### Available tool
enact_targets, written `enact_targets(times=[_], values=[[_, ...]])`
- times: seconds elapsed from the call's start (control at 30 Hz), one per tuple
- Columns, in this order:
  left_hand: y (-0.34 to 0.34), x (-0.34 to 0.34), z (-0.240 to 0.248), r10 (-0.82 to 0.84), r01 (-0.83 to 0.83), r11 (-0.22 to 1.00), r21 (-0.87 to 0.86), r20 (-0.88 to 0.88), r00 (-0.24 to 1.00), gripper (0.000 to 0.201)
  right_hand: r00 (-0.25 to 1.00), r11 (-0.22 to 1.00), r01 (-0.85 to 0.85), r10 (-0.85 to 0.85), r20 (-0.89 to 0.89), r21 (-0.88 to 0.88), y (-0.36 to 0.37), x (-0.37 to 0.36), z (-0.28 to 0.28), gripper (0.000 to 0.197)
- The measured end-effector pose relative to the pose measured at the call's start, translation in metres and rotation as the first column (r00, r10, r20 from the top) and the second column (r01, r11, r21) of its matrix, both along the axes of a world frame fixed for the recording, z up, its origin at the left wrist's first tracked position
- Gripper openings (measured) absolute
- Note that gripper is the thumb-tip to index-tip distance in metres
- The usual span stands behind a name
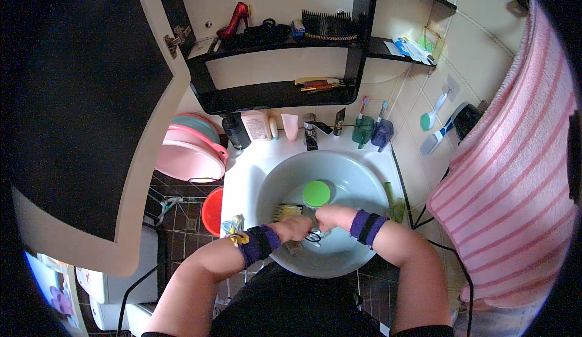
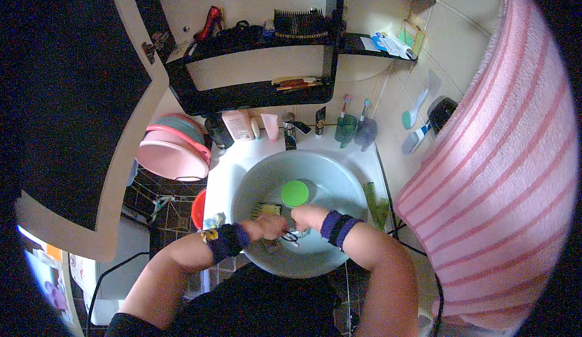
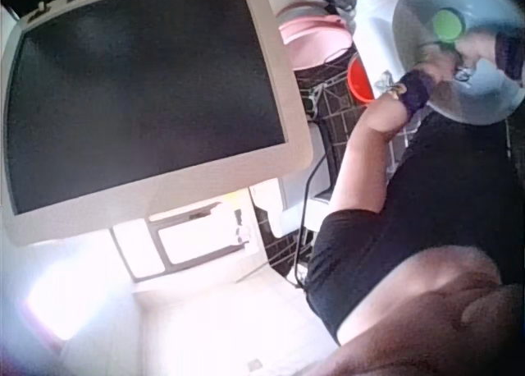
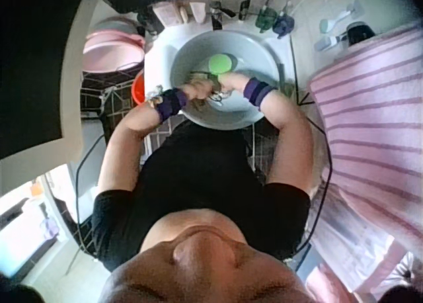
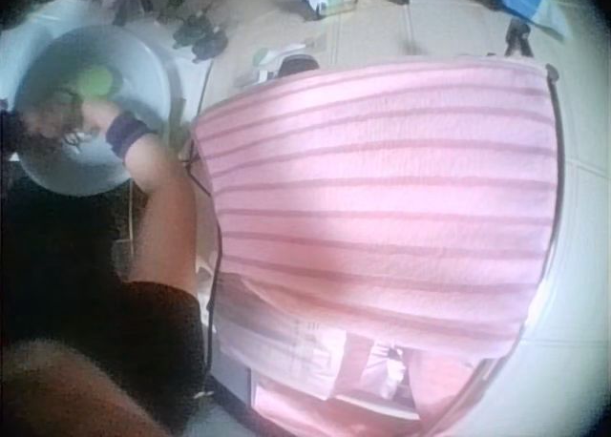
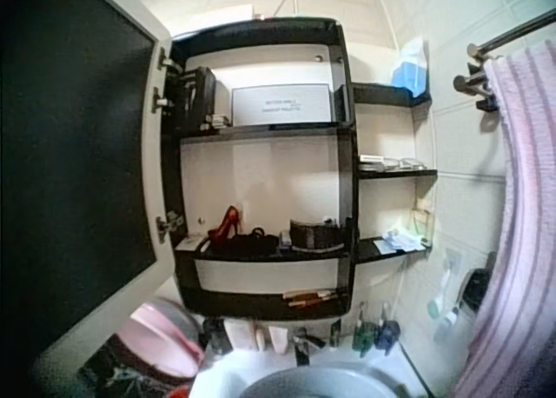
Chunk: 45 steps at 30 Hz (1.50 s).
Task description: The person picks up several hair ties from a basin and wipes them individually using a cloth, then places them back into the basin and wipes down a shelf and the surrounding area.
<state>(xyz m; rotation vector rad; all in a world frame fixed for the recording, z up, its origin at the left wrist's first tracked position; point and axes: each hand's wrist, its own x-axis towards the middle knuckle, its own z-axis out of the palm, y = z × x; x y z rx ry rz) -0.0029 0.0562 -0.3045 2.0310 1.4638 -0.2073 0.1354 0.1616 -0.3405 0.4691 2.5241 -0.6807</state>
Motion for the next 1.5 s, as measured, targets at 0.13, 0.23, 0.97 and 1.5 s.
enact_targets(times=[0.13,0.23,0.97,1.5], values=[[-0.004,0.009,0.024,0.052,-0.051,0.996,-0.075,0.01,0.999,0.018,0.998,0.998,-0.068,0.068,0.01,-0.002,-0.01,0.0,0.008,0.017],[-0.005,0.009,0.028,0.091,-0.089,0.992,-0.086,0.021,0.996,0.018,0.998,0.998,-0.061,0.061,-0.004,-0.005,-0.009,0.001,-0.003,0.017],[0.046,-0.045,0.081,0.292,-0.295,0.934,0.203,0.046,0.955,0.027,0.904,0.969,0.238,-0.245,-0.351,-0.063,0.08,0.014,0.094,0.032],[0.219,-0.066,0.174,0.228,-0.241,0.372,0.896,0.164,0.96,0.04,0.186,0.41,0.185,-0.907,-0.377,-0.893,0.142,-0.044,0.151,0.03]])
